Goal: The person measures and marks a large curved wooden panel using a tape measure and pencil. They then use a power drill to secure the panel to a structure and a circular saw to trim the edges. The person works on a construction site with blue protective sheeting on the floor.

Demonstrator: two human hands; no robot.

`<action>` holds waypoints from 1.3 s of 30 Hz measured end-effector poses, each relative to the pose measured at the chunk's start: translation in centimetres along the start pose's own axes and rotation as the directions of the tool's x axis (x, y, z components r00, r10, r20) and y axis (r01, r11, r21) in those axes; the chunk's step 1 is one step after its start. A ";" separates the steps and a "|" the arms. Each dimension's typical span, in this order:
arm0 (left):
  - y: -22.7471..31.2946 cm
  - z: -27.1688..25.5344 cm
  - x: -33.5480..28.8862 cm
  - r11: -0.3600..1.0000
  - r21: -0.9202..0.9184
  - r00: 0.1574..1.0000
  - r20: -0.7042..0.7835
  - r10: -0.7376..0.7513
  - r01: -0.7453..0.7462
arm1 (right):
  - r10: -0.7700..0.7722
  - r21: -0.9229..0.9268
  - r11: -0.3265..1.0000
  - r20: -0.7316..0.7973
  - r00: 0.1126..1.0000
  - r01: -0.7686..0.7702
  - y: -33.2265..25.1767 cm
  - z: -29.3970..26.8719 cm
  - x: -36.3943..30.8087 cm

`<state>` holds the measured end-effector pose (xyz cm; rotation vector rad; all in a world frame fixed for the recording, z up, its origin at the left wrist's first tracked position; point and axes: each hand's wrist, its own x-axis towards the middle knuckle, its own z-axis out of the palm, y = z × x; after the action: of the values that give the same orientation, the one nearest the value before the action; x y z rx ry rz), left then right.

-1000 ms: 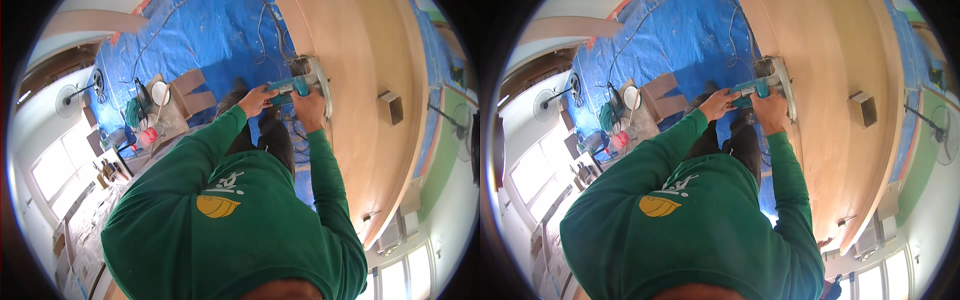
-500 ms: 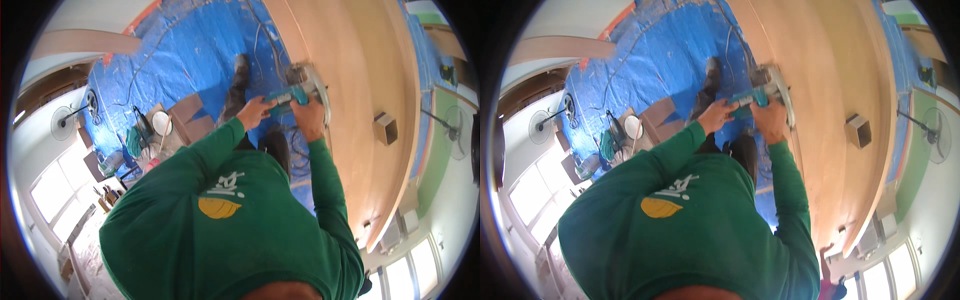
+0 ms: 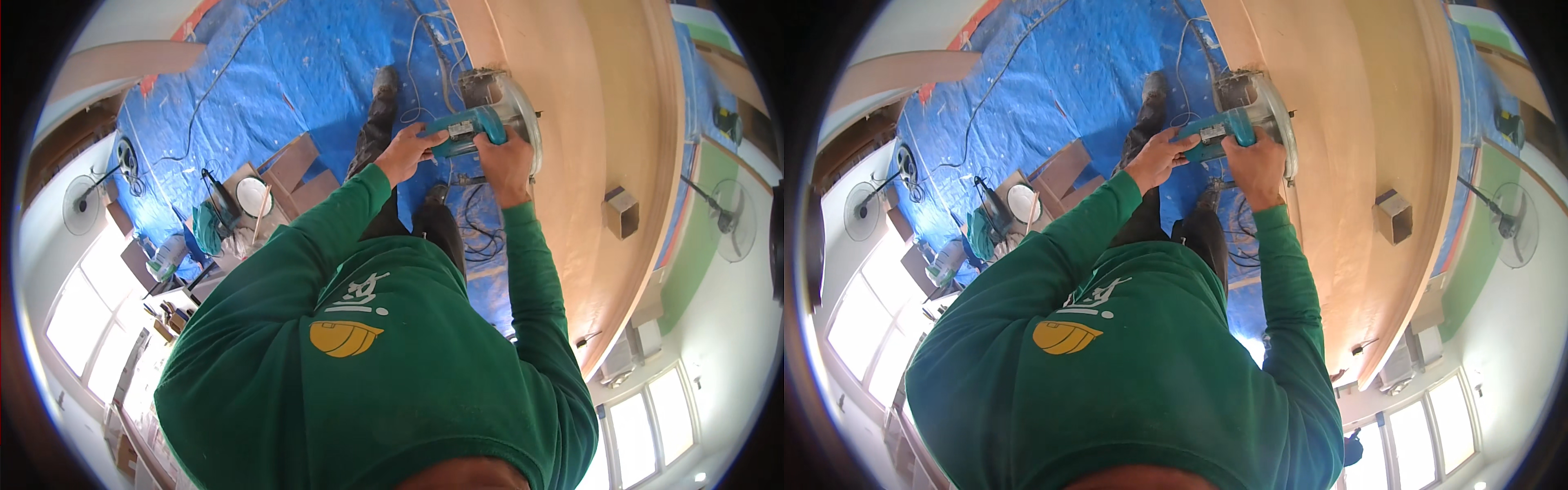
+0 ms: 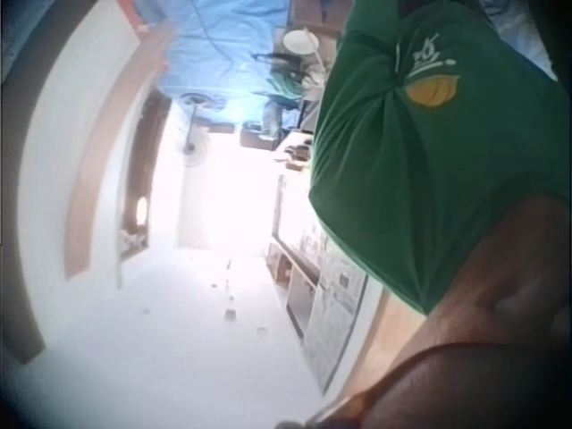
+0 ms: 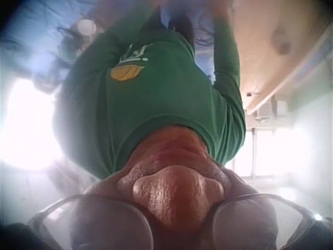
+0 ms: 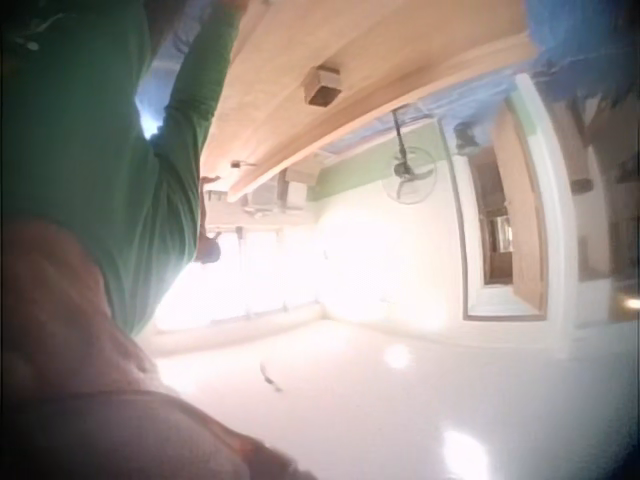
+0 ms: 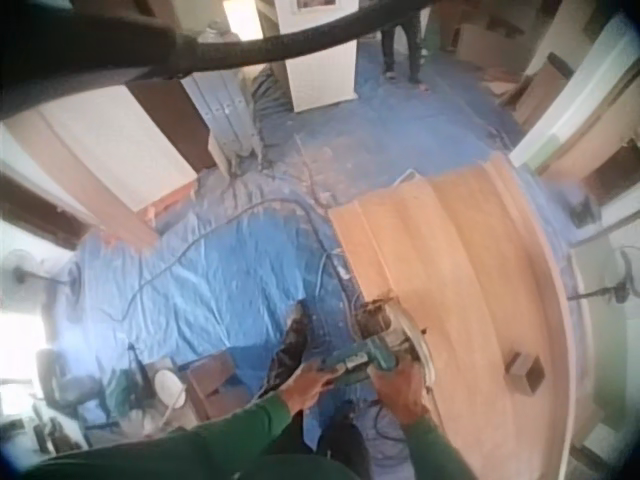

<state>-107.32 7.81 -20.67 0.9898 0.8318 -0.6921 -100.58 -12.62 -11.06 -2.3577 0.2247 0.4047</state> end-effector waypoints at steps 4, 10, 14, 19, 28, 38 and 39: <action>1.5 -0.5 0.8 1.000 -0.004 0.999 -0.039 0.017 -0.018 | -0.009 -0.021 1.000 -0.007 1.000 0.008 -1.6 0.5 1.8; 5.7 -1.7 1.9 0.998 0.025 0.998 -0.026 0.051 -0.051 | 0.004 0.045 0.999 0.016 1.000 -0.005 -4.8 1.2 4.9; 9.4 -2.1 2.3 0.998 0.048 0.997 -0.060 0.054 -0.051 | -0.009 0.027 1.000 0.032 0.999 0.009 -6.3 2.2 7.6; 14.4 -3.5 3.9 0.997 0.061 0.999 -0.009 0.053 -0.052 | 0.009 0.034 0.999 0.046 0.999 -0.011 -9.2 3.2 11.5; 21.2 -6.5 8.6 0.998 0.027 0.998 -0.029 0.055 -0.054 | -0.081 -0.033 0.996 -0.027 0.996 0.080 -14.9 5.0 18.2; 31.7 -11.6 13.8 0.916 0.345 0.977 0.021 0.210 -0.205 | -0.195 -0.170 0.968 -0.055 0.979 0.184 -20.7 8.6 28.6; 34.8 -11.6 13.4 0.793 0.546 0.958 0.067 0.281 -0.271 | -0.241 -0.240 0.947 -0.092 0.966 0.213 -20.6 9.4 31.0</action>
<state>-75.42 30.38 -20.56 1.6090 0.4825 -0.6813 -68.04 7.31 -15.36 -2.6013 -0.0434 0.1841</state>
